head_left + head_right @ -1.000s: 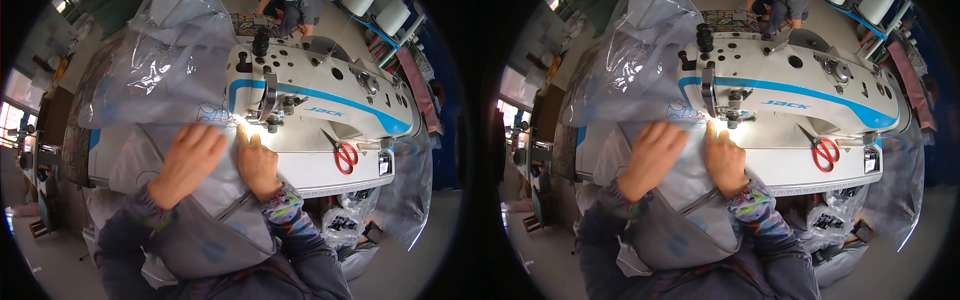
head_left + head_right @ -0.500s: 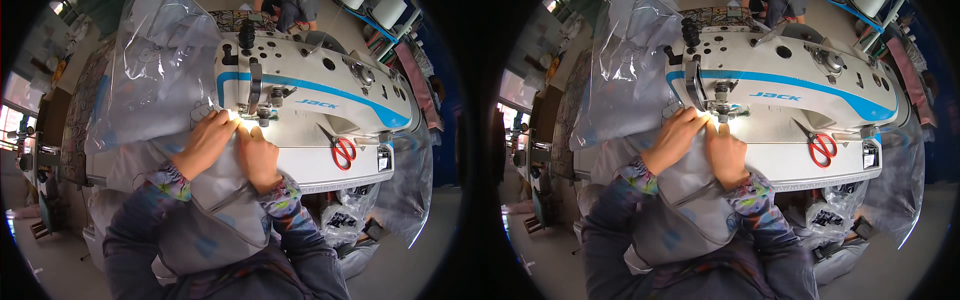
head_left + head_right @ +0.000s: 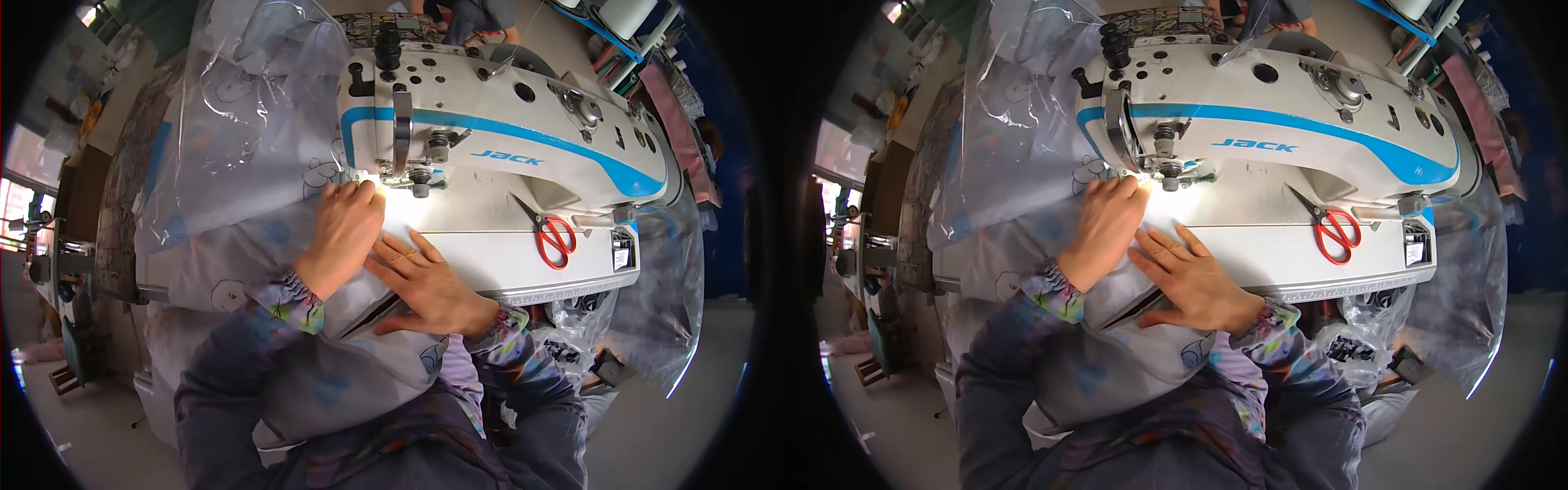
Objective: Sewing plastic components onto textile bags using an industrial sewing machine.
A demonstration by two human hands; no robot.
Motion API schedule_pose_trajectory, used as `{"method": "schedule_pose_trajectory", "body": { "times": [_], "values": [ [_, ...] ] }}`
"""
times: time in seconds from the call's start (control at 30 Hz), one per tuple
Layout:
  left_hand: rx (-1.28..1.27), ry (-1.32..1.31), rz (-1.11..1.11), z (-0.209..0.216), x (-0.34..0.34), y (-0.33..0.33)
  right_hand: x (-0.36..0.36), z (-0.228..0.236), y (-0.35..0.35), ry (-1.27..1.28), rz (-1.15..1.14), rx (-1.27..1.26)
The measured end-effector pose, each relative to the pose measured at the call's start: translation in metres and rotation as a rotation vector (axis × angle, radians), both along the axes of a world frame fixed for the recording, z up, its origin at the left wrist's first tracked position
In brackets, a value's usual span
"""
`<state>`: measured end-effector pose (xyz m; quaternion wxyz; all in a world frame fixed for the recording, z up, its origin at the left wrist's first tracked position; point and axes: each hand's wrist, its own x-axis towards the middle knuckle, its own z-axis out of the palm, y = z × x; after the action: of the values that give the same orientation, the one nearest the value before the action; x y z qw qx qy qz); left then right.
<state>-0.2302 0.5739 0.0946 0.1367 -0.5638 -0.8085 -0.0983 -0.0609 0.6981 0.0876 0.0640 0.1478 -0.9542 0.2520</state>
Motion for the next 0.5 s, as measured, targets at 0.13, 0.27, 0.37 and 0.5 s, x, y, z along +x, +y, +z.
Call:
{"method": "schedule_pose_trajectory", "body": {
  "times": [0.13, 0.27, 0.37, 0.5],
  "values": [
    [-0.035, -0.010, 0.052, 0.002, 0.004, 0.001, -0.002, -0.005, -0.015, 0.022, -0.066, 0.110],
    [-0.041, -0.041, 0.110, -0.005, 0.009, 0.010, -0.005, -0.014, -0.033, 0.029, -0.163, 0.130],
    [-0.035, -0.023, 0.099, -0.009, 0.009, 0.013, -0.011, -0.019, -0.043, 0.029, -0.221, 0.126],
    [-0.013, -0.045, 0.056, -0.003, 0.008, 0.004, -0.015, -0.024, -0.055, 0.082, -0.257, 0.093]
  ]
}}
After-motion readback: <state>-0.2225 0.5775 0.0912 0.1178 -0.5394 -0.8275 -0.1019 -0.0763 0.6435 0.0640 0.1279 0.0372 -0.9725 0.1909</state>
